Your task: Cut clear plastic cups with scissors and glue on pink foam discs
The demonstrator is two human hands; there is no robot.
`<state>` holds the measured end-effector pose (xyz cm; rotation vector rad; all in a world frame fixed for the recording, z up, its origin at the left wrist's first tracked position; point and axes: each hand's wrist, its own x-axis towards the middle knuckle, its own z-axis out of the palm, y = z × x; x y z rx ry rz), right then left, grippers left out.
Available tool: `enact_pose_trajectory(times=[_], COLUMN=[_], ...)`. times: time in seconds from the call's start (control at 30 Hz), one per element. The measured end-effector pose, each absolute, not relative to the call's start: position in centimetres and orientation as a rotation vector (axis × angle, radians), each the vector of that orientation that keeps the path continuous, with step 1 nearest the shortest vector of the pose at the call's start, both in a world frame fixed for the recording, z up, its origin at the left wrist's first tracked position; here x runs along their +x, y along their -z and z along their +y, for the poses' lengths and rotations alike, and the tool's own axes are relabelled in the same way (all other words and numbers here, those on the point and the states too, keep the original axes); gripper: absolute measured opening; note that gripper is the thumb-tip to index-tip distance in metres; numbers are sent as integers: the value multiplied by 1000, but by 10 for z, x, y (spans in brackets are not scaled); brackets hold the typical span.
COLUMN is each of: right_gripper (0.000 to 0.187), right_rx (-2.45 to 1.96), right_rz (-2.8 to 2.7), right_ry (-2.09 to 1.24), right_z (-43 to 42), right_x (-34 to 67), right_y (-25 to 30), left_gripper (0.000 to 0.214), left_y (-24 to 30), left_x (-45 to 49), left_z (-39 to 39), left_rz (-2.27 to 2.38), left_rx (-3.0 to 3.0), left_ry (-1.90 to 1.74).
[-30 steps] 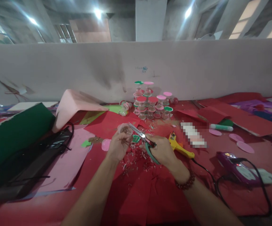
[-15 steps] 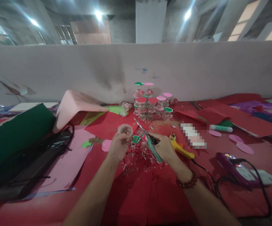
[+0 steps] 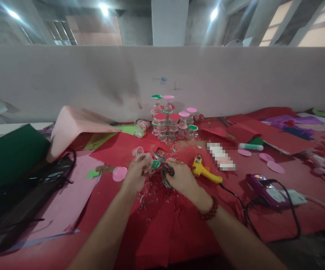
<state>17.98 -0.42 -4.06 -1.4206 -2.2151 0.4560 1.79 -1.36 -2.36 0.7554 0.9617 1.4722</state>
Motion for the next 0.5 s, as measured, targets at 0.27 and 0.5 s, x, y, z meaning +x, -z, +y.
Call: enact_pose_trajectory(times=[0.27, 0.5], right_gripper=[26, 21], right_rx=[-1495, -1561], right_rz=[-2275, -2273], right_ry=[-324, -188], right_z=[-4, -9], right_x=[175, 174], right_y=[47, 41], left_gripper=[24, 28], left_y=[30, 27], left_x=[21, 25], left_z=[-14, -18], left_rz=[1119, 951], left_rx=[857, 892], left_ry=[-1458, -1272])
